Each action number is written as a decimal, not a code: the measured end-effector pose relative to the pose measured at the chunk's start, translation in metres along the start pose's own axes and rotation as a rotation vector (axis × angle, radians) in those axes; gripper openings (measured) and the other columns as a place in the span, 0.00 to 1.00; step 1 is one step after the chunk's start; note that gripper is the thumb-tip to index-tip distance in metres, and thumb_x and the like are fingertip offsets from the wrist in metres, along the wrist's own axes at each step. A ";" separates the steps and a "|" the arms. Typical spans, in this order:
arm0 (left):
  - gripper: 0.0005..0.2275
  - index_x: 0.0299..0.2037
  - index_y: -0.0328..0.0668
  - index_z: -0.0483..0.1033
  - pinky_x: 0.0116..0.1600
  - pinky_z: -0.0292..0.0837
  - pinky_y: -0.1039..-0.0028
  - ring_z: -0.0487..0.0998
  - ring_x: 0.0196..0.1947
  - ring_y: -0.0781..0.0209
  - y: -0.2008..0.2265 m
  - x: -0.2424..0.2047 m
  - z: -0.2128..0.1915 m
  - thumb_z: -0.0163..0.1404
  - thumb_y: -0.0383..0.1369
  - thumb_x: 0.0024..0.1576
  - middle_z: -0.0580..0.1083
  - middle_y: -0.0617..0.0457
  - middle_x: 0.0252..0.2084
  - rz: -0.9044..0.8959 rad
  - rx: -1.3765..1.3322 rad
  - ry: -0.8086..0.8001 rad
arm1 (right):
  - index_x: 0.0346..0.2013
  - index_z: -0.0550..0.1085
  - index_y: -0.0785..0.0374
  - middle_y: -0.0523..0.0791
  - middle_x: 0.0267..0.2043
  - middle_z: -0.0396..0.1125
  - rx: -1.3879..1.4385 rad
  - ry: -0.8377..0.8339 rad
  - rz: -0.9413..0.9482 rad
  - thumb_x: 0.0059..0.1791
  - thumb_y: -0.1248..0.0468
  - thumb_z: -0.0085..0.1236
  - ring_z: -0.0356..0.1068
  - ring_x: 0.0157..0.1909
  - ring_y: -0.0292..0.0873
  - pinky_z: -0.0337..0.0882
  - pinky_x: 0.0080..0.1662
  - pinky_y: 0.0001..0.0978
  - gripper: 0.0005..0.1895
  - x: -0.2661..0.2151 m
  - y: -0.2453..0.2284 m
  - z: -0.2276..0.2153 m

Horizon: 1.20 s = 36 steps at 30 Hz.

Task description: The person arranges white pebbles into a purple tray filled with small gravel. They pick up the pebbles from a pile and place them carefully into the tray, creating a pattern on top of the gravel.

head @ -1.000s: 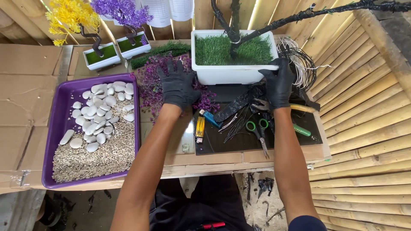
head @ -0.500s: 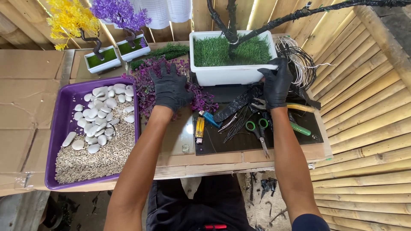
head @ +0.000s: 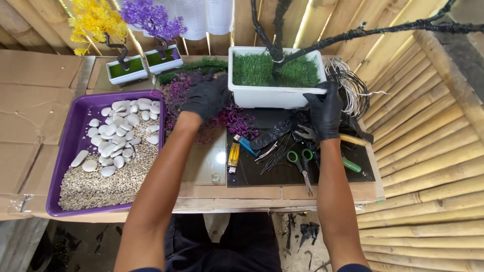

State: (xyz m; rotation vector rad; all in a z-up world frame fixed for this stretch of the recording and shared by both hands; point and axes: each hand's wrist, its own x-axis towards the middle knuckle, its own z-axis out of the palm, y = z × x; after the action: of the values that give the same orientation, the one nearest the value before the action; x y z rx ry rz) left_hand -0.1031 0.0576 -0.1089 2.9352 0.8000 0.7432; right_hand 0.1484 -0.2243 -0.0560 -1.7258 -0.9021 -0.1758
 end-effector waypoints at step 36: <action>0.34 0.75 0.58 0.54 0.70 0.28 0.22 0.41 0.77 0.27 0.008 0.022 0.019 0.46 0.54 0.59 0.42 0.38 0.79 -0.185 -0.045 -0.165 | 0.48 0.68 0.61 0.57 0.42 0.70 -0.089 -0.054 -0.051 0.54 0.59 0.72 0.73 0.45 0.63 0.72 0.46 0.45 0.20 -0.008 -0.002 -0.002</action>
State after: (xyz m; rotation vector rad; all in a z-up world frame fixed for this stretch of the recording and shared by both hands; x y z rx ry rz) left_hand -0.0736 0.0635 -0.1153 2.7876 1.0061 0.4928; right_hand 0.1424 -0.2301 -0.0583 -1.7978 -0.9914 -0.2065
